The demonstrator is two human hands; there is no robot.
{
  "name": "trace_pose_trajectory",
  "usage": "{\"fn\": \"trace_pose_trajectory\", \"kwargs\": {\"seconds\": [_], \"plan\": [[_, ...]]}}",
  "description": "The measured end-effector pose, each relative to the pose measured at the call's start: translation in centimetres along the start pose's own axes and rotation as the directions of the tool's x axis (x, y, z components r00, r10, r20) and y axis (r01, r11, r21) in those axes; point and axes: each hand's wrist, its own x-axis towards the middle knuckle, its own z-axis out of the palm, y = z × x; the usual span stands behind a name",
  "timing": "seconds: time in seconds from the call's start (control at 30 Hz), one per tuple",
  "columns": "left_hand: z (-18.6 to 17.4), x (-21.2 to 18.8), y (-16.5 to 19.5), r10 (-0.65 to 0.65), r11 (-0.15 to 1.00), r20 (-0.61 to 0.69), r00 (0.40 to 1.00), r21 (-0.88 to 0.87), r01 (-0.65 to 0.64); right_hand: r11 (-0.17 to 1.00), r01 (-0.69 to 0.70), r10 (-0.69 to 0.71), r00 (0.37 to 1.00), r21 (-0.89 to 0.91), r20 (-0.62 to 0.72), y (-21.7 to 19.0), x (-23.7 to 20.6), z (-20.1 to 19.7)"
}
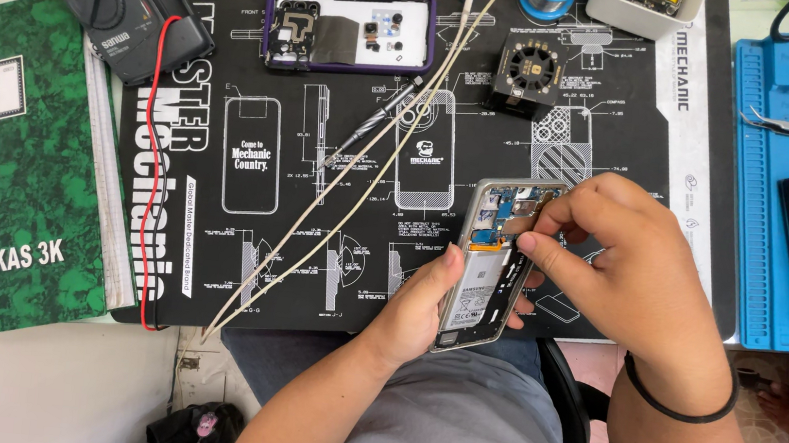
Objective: The person unlocks a smartphone, then disassembles it by removing the back cover and detaching internal components. They handle the motherboard and camera module, placing them on the workbench before repositioning the motherboard back into the phone chassis.
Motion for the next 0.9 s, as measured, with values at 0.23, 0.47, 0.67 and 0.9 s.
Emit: {"fn": "trace_pose_trajectory", "kwargs": {"seconds": [0.23, 0.47, 0.67, 0.9], "plan": [[0.0, -0.1, 0.1, -0.001, 0.999, -0.014, 1.000, 0.037, 0.002, 0.999, -0.035, 0.035, 0.999, 0.015, 0.001, 0.0, -0.1, 0.1], [0.0, 0.0, 0.0, 0.015, 1.000, -0.004, 1.000, -0.019, -0.015, 0.996, -0.045, 0.045, 0.999, 0.084, -0.002, 0.0, -0.2, 0.2], [0.0, -0.2, 0.0, 0.004, 0.998, -0.005, 1.000, -0.061, -0.004, 0.996, -0.031, 0.036, 0.997, 0.085, -0.063, -0.7, -1.0, 0.6], [0.0, -0.4, 0.0, 0.002, 0.999, -0.012, 1.000, -0.033, -0.003, 0.997, -0.033, 0.042, 0.991, 0.075, -0.129, -1.3, -1.5, 1.2]]}}
